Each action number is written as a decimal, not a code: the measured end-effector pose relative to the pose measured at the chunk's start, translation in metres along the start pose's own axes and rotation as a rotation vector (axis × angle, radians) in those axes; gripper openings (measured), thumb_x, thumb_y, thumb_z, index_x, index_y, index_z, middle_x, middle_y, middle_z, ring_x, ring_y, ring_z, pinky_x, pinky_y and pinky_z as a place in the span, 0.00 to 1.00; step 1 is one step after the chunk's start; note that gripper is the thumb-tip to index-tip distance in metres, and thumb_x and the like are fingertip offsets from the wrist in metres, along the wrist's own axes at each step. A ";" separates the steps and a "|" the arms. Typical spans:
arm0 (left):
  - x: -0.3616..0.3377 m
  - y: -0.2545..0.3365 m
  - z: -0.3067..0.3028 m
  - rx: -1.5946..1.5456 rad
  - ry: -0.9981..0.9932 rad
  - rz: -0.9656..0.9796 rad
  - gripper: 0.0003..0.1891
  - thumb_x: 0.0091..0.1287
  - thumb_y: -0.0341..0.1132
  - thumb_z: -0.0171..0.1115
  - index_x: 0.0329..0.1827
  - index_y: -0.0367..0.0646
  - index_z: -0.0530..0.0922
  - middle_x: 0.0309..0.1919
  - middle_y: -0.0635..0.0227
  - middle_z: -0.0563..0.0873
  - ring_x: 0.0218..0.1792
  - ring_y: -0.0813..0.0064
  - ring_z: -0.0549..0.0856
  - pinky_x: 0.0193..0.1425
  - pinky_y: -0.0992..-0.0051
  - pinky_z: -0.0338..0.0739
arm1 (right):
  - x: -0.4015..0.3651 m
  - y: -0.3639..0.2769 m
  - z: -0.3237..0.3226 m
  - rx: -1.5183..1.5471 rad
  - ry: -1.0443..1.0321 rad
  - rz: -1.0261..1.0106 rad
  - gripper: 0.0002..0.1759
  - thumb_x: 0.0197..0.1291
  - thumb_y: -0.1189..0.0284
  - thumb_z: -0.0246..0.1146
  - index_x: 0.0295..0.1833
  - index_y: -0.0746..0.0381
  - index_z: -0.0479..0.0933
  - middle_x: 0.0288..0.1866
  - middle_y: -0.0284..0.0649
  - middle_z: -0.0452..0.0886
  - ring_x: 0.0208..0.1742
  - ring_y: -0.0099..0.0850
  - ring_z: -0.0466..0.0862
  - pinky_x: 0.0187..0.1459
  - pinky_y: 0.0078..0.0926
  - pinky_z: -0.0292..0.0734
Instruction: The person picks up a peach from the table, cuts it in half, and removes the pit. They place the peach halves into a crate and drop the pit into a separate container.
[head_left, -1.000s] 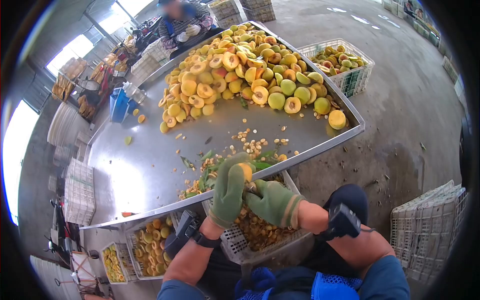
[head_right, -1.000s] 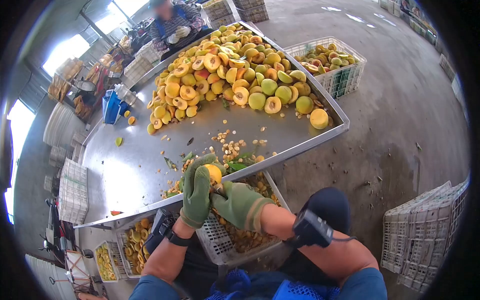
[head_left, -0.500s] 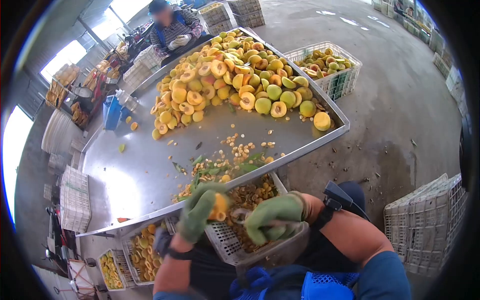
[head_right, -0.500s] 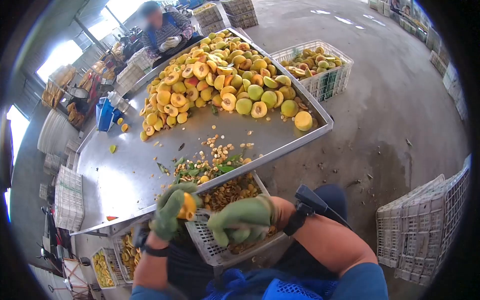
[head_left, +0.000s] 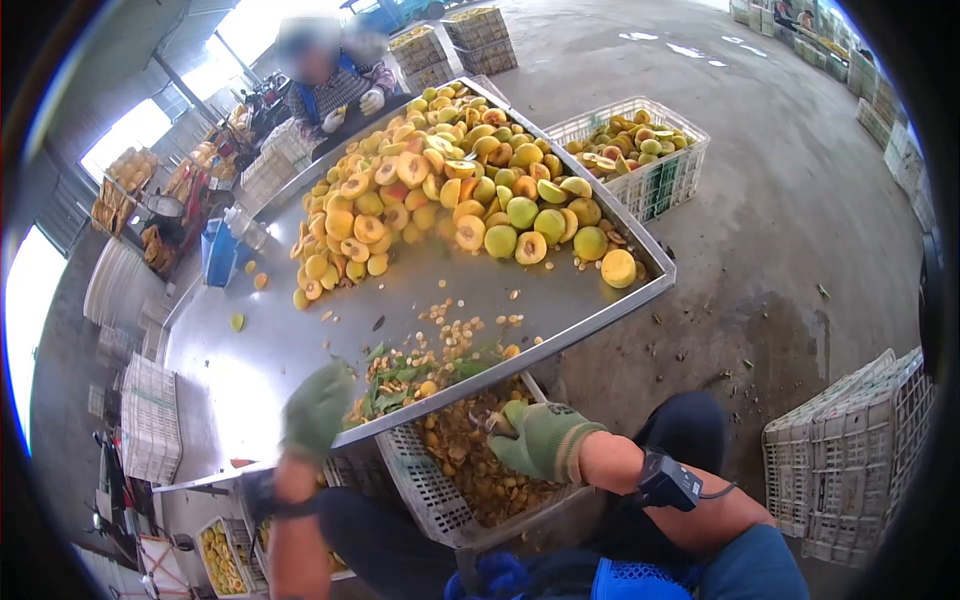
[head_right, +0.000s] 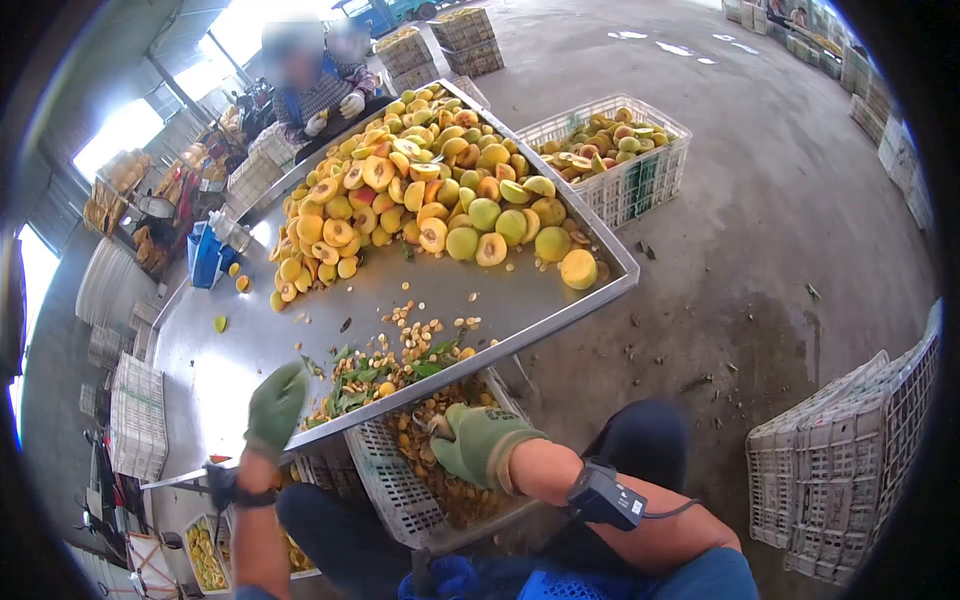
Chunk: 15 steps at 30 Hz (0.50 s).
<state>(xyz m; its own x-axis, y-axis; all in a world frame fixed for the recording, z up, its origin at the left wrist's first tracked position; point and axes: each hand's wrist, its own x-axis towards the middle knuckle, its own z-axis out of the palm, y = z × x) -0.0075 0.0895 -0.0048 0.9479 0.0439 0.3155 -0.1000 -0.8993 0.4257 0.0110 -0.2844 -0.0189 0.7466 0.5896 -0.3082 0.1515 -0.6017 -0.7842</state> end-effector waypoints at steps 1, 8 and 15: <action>0.031 0.049 0.030 0.028 -0.027 -0.015 0.19 0.74 0.40 0.67 0.61 0.37 0.84 0.49 0.53 0.91 0.46 0.65 0.91 0.53 0.69 0.84 | -0.002 -0.002 -0.004 0.047 0.080 -0.012 0.22 0.72 0.54 0.59 0.54 0.62 0.81 0.47 0.54 0.88 0.51 0.56 0.87 0.54 0.49 0.80; 0.202 0.160 0.238 0.185 -0.147 0.361 0.31 0.67 0.53 0.68 0.69 0.46 0.78 0.62 0.47 0.85 0.60 0.51 0.86 0.63 0.57 0.80 | -0.003 0.005 -0.029 0.759 0.607 -0.077 0.15 0.73 0.62 0.63 0.49 0.64 0.79 0.31 0.42 0.84 0.33 0.29 0.82 0.39 0.35 0.78; 0.184 0.194 0.200 0.177 -0.464 0.020 0.42 0.58 0.62 0.75 0.61 0.33 0.79 0.54 0.44 0.87 0.60 0.46 0.85 0.63 0.55 0.79 | -0.007 0.020 -0.042 0.902 0.579 -0.029 0.15 0.73 0.63 0.63 0.49 0.65 0.80 0.32 0.36 0.84 0.34 0.23 0.80 0.38 0.31 0.77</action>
<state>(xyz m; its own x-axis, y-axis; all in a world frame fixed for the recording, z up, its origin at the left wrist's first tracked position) 0.2081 -0.1641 -0.0332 0.9850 -0.1360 -0.1062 -0.1045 -0.9598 0.2603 0.0357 -0.3235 -0.0102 0.9799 0.1098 -0.1667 -0.1837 0.1685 -0.9684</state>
